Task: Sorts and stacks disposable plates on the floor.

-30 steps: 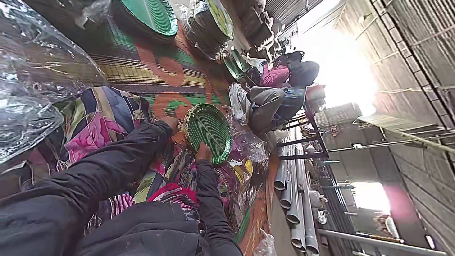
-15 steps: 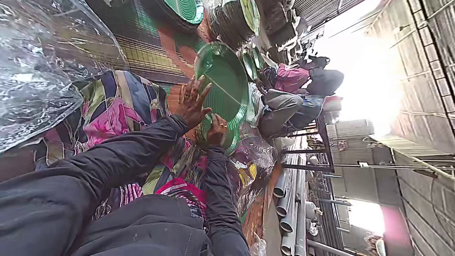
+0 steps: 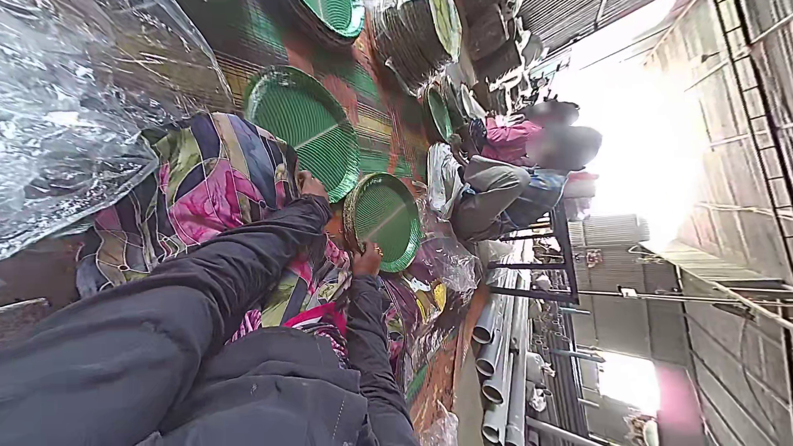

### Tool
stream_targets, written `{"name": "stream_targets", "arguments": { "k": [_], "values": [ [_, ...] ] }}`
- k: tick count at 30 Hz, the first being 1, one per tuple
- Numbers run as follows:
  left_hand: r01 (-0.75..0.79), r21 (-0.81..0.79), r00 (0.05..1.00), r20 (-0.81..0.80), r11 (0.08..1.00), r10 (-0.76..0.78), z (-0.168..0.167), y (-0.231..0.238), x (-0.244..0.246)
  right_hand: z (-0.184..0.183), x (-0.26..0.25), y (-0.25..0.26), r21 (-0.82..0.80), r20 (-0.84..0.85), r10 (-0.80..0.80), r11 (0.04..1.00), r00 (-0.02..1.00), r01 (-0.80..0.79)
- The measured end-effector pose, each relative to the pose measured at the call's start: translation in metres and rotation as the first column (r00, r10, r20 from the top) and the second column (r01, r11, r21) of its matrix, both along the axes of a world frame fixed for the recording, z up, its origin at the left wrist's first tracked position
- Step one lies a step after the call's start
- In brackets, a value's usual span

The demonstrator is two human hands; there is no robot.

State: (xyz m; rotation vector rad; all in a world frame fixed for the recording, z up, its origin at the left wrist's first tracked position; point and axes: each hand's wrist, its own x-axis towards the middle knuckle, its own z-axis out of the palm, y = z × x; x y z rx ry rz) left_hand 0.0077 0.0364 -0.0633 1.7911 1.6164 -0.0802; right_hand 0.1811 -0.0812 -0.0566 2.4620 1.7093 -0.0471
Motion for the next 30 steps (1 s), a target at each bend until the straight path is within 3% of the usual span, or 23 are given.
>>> {"name": "stream_targets", "arguments": {
  "k": [2, 4, 6, 8, 10, 11, 12, 13, 14, 15, 16, 17, 18, 19, 20, 21, 23, 24, 25, 26, 28, 30],
  "values": [
    [-0.101, -0.024, 0.988, 0.111, 0.995, 0.103, 0.007, -0.01, -0.004, 0.005, -0.001, -0.001, 0.006, 0.021, -0.049, 0.999, 0.999, 0.049],
    [-0.032, -0.162, 0.982, 0.179, 0.986, 0.062, 0.042, -0.023, -0.029, 0.012, 0.001, -0.002, -0.029, 0.021, -0.065, 0.997, 0.998, 0.066],
    [-0.028, -0.172, 0.976, 0.206, 0.985, 0.064, 0.042, -0.023, -0.029, 0.018, 0.007, -0.005, -0.011, 0.0, -0.043, 0.999, 0.999, 0.043],
    [-0.03, 0.006, 0.989, 0.143, 1.0, 0.029, 0.007, -0.013, -0.008, 0.021, 0.009, -0.014, 0.19, -0.01, -0.052, 0.98, 0.999, 0.053],
    [-0.192, 0.304, 0.944, 0.318, 0.933, 0.09, -0.01, -0.009, 0.002, 0.027, 0.007, -0.015, 0.524, 0.012, -0.01, 0.851, 1.0, 0.002],
    [-0.293, 0.498, 0.902, 0.426, 0.817, 0.064, -0.007, -0.012, 0.002, 0.03, 0.006, -0.012, 0.646, 0.05, 0.044, 0.761, 0.998, -0.066],
    [-0.383, 0.678, 0.867, 0.497, 0.627, -0.007, -0.002, -0.014, 0.002, 0.032, 0.006, -0.007, 0.724, 0.113, 0.12, 0.67, 0.986, -0.164],
    [-0.455, 0.809, 0.852, 0.517, 0.372, -0.082, 0.006, -0.015, 0.004, 0.033, 0.007, 0.0, 0.761, 0.196, 0.208, 0.584, 0.958, -0.283],
    [-0.504, 0.855, 0.842, 0.518, 0.127, -0.148, 0.014, -0.014, 0.007, 0.036, 0.005, 0.01, 0.753, 0.272, 0.289, 0.53, 0.918, -0.39],
    [-0.519, 0.854, 0.842, 0.5, -0.048, -0.203, 0.021, -0.015, 0.008, 0.038, 0.0, 0.022, 0.724, 0.316, 0.354, 0.509, 0.88, -0.465],
    [-0.503, 0.85, 0.853, 0.46, -0.154, -0.248, 0.024, -0.018, 0.008, 0.037, -0.008, 0.033, 0.685, 0.316, 0.411, 0.524, 0.855, -0.506],
    [-0.456, 0.871, 0.875, 0.401, -0.182, -0.272, 0.025, -0.024, 0.006, 0.032, -0.017, 0.043, 0.647, 0.295, 0.457, 0.551, 0.839, -0.527],
    [-0.388, 0.91, 0.896, 0.336, -0.146, -0.29, 0.022, -0.03, 0.005, 0.022, -0.023, 0.05, 0.604, 0.261, 0.487, 0.592, 0.834, -0.534],
    [-0.307, 0.95, 0.908, 0.277, -0.05, -0.314, 0.02, -0.034, 0.003, 0.011, -0.029, 0.055, 0.536, 0.218, 0.493, 0.661, 0.842, -0.526],
    [-0.206, 0.972, 0.909, 0.233, 0.114, -0.346, 0.021, -0.035, -0.001, 0.003, -0.034, 0.059, 0.434, 0.166, 0.479, 0.749, 0.862, -0.5],
    [-0.088, 0.937, 0.901, 0.22, 0.339, -0.373, 0.02, -0.031, -0.004, -0.004, -0.038, 0.061, 0.329, 0.129, 0.448, 0.822, 0.885, -0.465],
    [0.042, 0.625, 0.918, 0.284, 0.779, -0.277, 0.011, -0.016, -0.006, -0.011, -0.043, 0.054, 0.243, 0.04, 0.38, 0.893, 0.924, -0.378],
    [-0.018, 0.38, 0.933, 0.338, 0.925, -0.12, 0.001, -0.011, -0.005, -0.016, -0.039, 0.045, 0.241, 0.018, 0.332, 0.914, 0.943, -0.327],
    [-0.158, 0.119, 0.915, 0.391, 0.98, 0.1, -0.007, -0.008, -0.005, -0.022, -0.034, 0.035, 0.251, 0.005, 0.276, 0.93, 0.961, -0.268],
    [-0.286, -0.06, 0.859, 0.426, 0.956, 0.284, -0.012, -0.006, -0.005, -0.026, -0.028, 0.024, 0.254, -0.012, 0.214, 0.945, 0.977, -0.204],
    [-0.424, -0.167, 0.781, 0.43, 0.89, 0.452, -0.014, -0.004, 0.001, -0.026, -0.017, 0.004, 0.214, -0.077, 0.06, 0.976, 0.995, -0.043],
    [-0.481, -0.163, 0.763, 0.407, 0.862, 0.502, -0.011, -0.001, 0.005, -0.021, -0.007, -0.004, 0.187, -0.109, -0.09, 0.976, 0.99, 0.11]
  ]
}}
